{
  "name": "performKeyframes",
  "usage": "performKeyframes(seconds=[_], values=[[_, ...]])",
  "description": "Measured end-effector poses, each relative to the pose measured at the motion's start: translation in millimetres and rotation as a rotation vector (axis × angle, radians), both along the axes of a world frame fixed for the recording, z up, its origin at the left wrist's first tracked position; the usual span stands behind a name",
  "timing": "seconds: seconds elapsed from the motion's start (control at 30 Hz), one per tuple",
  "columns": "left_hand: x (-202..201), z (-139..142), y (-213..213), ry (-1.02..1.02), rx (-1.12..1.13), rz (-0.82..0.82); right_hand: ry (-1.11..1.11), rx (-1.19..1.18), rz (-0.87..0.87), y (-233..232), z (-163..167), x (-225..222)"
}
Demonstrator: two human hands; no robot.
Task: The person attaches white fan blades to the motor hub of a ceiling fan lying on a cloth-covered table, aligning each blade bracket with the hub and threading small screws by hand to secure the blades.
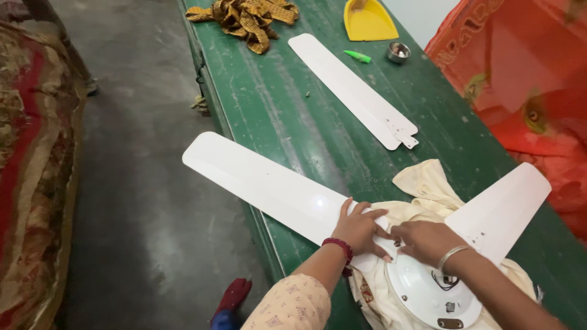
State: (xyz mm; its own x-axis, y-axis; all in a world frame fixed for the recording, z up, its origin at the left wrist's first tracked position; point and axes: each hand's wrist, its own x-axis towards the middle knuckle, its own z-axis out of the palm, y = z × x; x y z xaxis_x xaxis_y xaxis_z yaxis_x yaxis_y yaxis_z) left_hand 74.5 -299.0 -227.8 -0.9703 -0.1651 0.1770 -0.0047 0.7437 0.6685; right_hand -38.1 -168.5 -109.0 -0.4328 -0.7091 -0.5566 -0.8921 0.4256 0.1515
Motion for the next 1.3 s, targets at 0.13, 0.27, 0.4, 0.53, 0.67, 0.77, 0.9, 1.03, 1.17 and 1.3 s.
performKeyframes(seconds=[0.13,0.27,0.4,0.53,0.67,0.77,0.9,1.03,1.17,1.3], values=[[0,0,1,-0.032,-0.01,-0.007,0.088,0.06,0.21,-4,-10,2],[-2,2,1,-0.016,-0.008,0.004,0.138,0.099,0.222,-6,-9,4],[-2,2,0,-0.026,-0.019,-0.011,0.083,0.054,-0.057,-6,6,6],[0,-1,1,0.003,-0.015,0.008,0.021,0.021,-0.085,0,12,5],[-1,-1,1,-0.041,-0.018,-0.007,0.003,-0.04,0.103,0,-2,2],[-1,0,1,-0.047,-0.025,-0.007,0.091,0.06,0.227,-1,-9,2],[-2,1,2,-0.034,-0.001,-0.01,0.153,0.165,0.22,-5,-1,5],[-1,0,1,-0.042,0.009,-0.012,0.102,0.084,-0.03,-6,18,7],[-1,0,1,-0.031,0.023,-0.004,0.013,-0.01,-0.01,-3,25,8],[-1,1,0,-0.031,0.017,-0.004,-0.024,-0.076,0.044,-6,13,12]])
